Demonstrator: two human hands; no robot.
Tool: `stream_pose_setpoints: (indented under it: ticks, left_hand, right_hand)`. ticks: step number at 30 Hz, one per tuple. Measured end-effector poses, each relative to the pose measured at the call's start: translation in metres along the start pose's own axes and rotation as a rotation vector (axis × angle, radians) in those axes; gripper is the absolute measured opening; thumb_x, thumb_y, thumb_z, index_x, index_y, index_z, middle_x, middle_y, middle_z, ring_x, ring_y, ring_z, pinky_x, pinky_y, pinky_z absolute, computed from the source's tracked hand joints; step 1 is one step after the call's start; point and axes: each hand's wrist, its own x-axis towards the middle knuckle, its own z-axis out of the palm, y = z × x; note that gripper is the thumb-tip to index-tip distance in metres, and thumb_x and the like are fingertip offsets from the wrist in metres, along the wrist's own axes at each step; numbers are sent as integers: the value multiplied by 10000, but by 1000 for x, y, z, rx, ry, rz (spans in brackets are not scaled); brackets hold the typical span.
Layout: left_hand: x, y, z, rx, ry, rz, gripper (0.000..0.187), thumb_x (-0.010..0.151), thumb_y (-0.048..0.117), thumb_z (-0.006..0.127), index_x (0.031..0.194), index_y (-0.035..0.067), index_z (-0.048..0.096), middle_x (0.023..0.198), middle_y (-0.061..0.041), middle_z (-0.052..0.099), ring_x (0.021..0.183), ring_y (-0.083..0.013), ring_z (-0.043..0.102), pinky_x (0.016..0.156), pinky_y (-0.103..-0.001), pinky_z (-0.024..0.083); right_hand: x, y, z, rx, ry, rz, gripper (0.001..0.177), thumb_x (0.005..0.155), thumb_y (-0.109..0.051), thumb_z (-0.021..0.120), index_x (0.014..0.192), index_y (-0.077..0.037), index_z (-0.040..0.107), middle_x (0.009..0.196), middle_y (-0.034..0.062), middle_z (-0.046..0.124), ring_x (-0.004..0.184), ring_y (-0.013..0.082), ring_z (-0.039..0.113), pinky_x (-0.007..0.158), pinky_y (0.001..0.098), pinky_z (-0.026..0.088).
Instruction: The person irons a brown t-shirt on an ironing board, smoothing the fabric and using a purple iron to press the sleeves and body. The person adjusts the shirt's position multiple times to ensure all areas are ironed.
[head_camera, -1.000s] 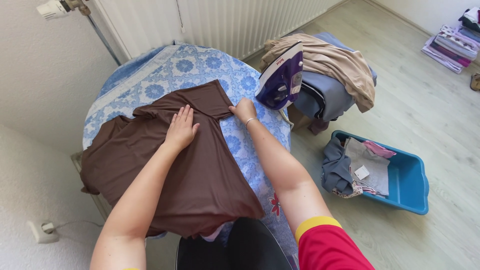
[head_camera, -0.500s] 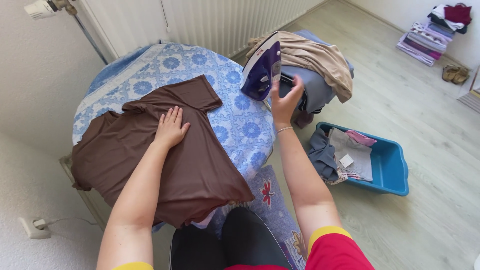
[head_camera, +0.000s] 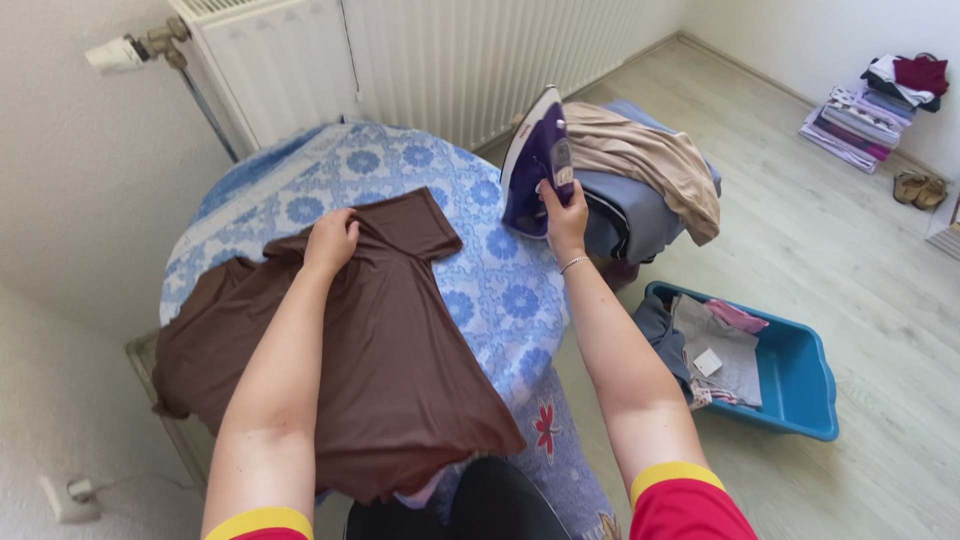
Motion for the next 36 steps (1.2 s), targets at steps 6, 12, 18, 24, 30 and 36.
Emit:
stream_pose_setpoints:
  ticks: [6, 12, 18, 24, 30, 36]
  left_hand:
    - [64, -48, 14, 31, 41, -69, 368, 1001, 217, 610, 1241, -44, 710, 1112, -261, 693, 1118, -471, 663, 927, -517, 560]
    - [80, -52, 1, -2, -44, -176, 333, 895, 399, 739, 993, 87, 805, 928, -175, 759, 1057, -426, 701, 902, -514, 568]
    - [94, -65, 3, -148, -209, -254, 287, 833, 383, 792, 973, 138, 842, 1029, -119, 766, 1107, -398, 681, 946, -522, 547]
    - [85, -39, -37, -238, -215, -300, 310, 898, 383, 732, 1010, 102, 802, 1122, -187, 736, 1177, -427, 636, 981, -545, 523]
    - [94, -63, -14, -243, -209, -360, 299, 961, 393, 673, 1015, 132, 808, 1043, -127, 754, 1119, -374, 672, 928, -500, 550]
    - [92, -64, -12, -261, -175, -345, 332, 960, 392, 696, 1057, 88, 784, 1054, -174, 745, 1135, -409, 659, 918, -528, 541]
  right_hand:
    - [29, -95, 33, -355, -263, -221, 454, 759, -594, 881, 791, -176, 707, 626, 44, 702, 704, 215, 742, 637, 305, 559]
    - [-5, -155, 105, -815, -842, -467, 578, 703, -666, 802, 835, -106, 745, 743, 144, 734, 864, 370, 741, 747, 459, 601]
    - [-12, -118, 168, -951, -1014, -478, 602, 693, -742, 756, 856, -163, 744, 800, 86, 728, 920, 334, 738, 775, 457, 600]
    - [-11, -114, 187, -942, -1044, -505, 551, 718, -676, 793, 845, -141, 755, 751, 64, 725, 864, 308, 740, 740, 431, 598]
    - [-3, -106, 206, -910, -1100, -455, 606, 751, -672, 779, 869, -78, 748, 767, 126, 721, 867, 334, 734, 739, 438, 600]
    - [-19, -114, 207, -908, -1162, -482, 584, 742, -663, 802, 878, -95, 773, 765, 102, 742, 833, 298, 741, 721, 410, 610]
